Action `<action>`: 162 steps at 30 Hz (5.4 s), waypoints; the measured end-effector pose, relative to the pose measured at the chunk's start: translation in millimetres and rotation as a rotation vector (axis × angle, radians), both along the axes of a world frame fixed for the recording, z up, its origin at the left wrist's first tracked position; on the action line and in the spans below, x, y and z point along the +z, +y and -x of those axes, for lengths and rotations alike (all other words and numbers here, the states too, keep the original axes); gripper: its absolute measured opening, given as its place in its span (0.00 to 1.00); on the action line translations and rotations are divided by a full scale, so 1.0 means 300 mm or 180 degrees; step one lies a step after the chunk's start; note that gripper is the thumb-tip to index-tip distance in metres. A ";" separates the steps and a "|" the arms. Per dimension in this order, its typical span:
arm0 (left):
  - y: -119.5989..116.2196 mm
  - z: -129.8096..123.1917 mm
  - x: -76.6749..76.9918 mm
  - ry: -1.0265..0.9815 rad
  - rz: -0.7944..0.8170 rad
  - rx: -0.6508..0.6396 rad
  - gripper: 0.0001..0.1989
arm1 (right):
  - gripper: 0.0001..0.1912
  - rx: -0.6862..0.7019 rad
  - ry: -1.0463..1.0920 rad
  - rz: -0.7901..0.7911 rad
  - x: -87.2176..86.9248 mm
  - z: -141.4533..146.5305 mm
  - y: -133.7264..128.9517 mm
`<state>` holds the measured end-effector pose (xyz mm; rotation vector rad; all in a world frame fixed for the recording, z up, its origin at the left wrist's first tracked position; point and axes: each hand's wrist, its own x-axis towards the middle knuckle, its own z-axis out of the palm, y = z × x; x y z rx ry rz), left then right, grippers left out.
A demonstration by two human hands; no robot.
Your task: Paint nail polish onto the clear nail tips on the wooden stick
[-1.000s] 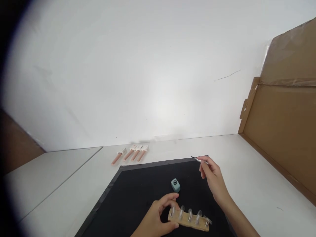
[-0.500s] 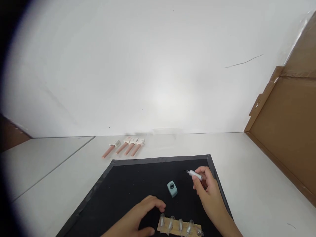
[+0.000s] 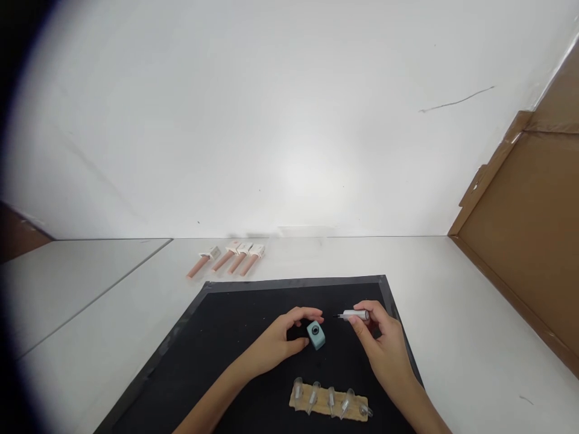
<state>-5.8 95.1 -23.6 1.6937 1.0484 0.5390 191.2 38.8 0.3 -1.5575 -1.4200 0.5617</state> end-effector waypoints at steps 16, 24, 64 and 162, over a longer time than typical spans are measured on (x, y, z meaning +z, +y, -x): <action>-0.013 0.022 -0.031 -0.0043 -0.0113 0.0149 0.11 | 0.11 0.0312 -0.0536 -0.0149 -0.003 0.015 -0.028; -0.023 0.022 -0.027 0.0014 -0.0084 0.0175 0.16 | 0.11 0.0516 -0.0767 -0.0160 -0.002 0.009 -0.040; -0.103 -0.008 0.048 -0.0073 -0.0813 -0.0182 0.08 | 0.10 0.0641 -0.1526 -0.2208 0.034 -0.001 -0.094; -0.085 0.096 0.070 0.0469 -0.0250 0.0382 0.16 | 0.20 -0.0195 0.2146 0.0184 0.080 0.007 -0.101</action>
